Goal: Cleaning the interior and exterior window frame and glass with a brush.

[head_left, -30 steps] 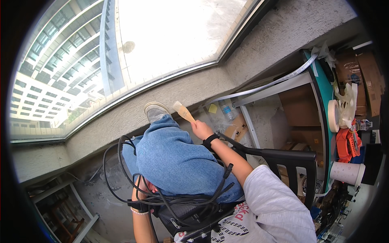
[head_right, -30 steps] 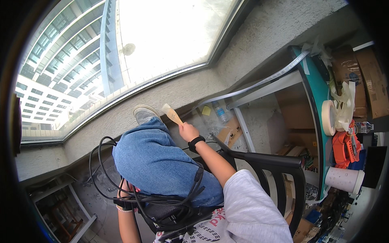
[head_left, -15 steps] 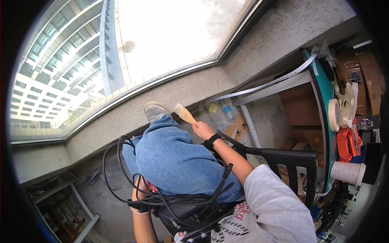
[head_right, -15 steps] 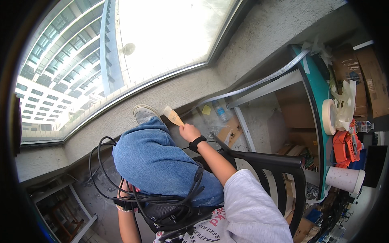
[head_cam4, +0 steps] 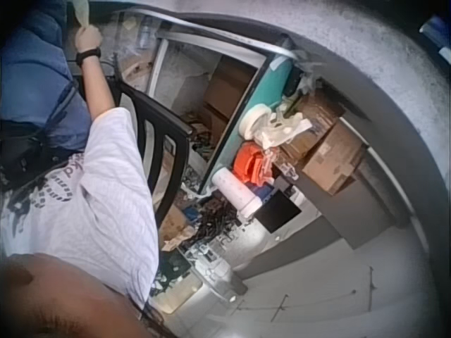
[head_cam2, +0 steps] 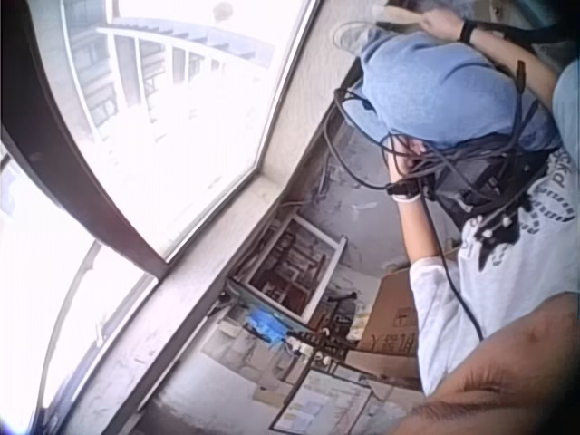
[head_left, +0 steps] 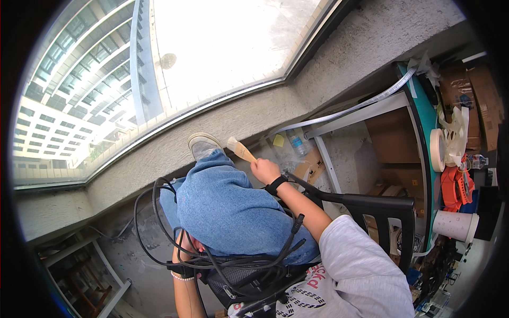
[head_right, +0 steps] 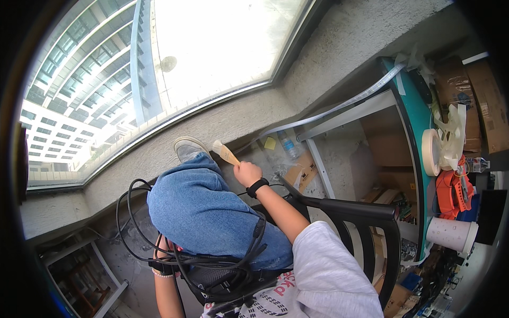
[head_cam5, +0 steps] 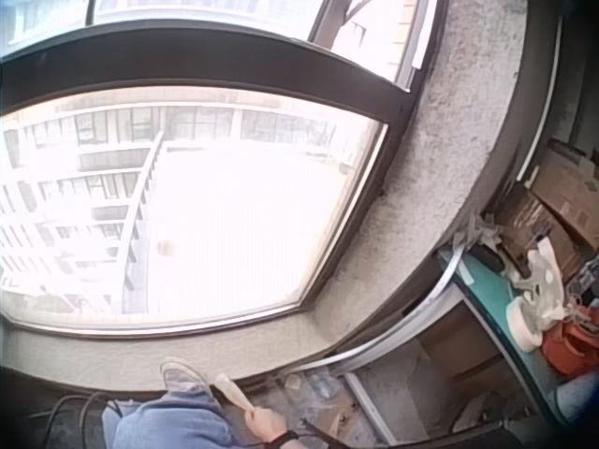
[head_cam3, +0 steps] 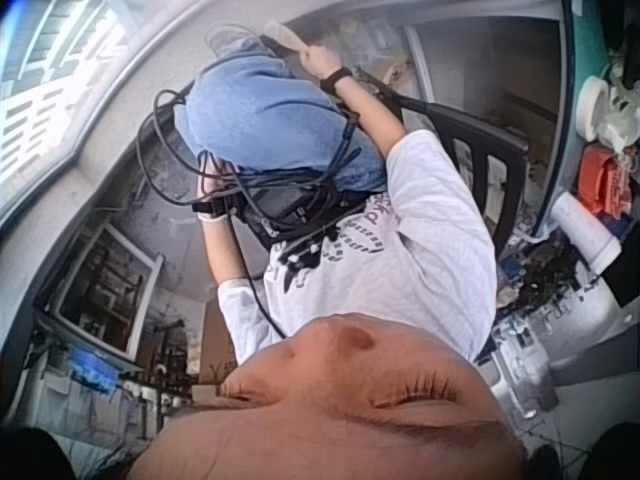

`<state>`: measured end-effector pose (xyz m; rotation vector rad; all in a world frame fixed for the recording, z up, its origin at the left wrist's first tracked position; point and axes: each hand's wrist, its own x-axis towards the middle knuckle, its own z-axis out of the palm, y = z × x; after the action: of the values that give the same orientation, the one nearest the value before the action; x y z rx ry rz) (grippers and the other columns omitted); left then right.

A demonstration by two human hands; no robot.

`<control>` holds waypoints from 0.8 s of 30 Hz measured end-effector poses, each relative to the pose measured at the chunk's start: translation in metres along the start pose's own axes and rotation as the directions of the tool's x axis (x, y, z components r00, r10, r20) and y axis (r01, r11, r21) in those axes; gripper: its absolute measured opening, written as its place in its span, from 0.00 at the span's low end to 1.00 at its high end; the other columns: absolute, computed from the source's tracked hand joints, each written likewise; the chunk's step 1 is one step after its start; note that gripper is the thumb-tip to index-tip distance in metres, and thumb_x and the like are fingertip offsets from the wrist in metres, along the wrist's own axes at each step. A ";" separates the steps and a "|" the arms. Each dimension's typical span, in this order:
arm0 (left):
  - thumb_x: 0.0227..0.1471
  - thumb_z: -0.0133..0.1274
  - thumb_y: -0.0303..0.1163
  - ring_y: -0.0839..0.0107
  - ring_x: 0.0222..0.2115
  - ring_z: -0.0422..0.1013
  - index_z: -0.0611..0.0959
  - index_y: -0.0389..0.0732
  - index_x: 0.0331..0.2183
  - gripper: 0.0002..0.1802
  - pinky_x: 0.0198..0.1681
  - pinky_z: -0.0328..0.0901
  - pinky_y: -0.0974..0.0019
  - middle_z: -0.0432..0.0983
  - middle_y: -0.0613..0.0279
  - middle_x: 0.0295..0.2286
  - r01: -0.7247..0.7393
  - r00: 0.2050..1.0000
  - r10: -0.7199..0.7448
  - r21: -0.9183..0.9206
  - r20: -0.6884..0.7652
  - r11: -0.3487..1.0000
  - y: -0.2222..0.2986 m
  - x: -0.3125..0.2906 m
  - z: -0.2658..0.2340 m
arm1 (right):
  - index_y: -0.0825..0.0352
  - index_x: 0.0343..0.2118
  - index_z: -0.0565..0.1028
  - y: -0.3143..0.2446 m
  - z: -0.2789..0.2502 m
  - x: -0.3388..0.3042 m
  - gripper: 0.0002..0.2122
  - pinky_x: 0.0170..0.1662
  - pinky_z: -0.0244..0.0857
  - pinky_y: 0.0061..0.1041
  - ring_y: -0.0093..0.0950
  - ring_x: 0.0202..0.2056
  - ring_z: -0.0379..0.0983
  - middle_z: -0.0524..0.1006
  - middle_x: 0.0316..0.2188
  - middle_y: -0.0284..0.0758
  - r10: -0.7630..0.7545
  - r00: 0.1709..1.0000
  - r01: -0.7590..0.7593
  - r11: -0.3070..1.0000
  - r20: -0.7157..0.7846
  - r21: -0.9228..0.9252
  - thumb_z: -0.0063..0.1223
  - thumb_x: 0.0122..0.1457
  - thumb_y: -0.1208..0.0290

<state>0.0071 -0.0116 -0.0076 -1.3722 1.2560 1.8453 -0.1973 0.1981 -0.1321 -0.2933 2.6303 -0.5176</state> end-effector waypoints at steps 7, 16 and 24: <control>0.48 0.37 0.46 0.73 0.07 0.65 0.72 0.35 0.16 0.24 0.07 0.59 0.77 0.67 0.60 0.08 -0.010 1.000 0.010 0.003 -0.024 1.000 0.004 -0.006 0.004 | 0.69 0.21 0.72 -0.002 -0.003 -0.001 0.17 0.29 0.62 0.39 0.44 0.24 0.68 0.71 0.19 0.46 -0.008 1.000 0.007 1.000 0.019 0.029 0.34 0.48 0.60; 0.48 0.36 0.49 0.72 0.07 0.65 0.72 0.35 0.16 0.27 0.07 0.59 0.77 0.68 0.60 0.09 -0.065 0.998 0.065 0.005 -0.006 0.998 0.001 -0.004 0.003 | 0.69 0.19 0.72 -0.002 -0.005 -0.001 0.17 0.28 0.62 0.38 0.44 0.23 0.68 0.71 0.19 0.46 -0.034 0.999 0.033 0.999 0.041 0.016 0.36 0.48 0.60; 0.48 0.35 0.50 0.71 0.08 0.66 0.73 0.34 0.17 0.28 0.08 0.61 0.77 0.68 0.59 0.10 -0.013 1.000 0.013 0.038 -0.009 0.999 -0.002 0.001 -0.001 | 0.68 0.17 0.71 -0.008 -0.008 -0.003 0.16 0.25 0.62 0.38 0.43 0.21 0.68 0.71 0.17 0.45 -0.094 0.995 0.095 0.995 -0.040 0.034 0.38 0.47 0.59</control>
<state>0.0084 -0.0119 -0.0095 -1.3566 1.3012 1.8164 -0.1972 0.1940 -0.1204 -0.4025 2.6505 -0.6061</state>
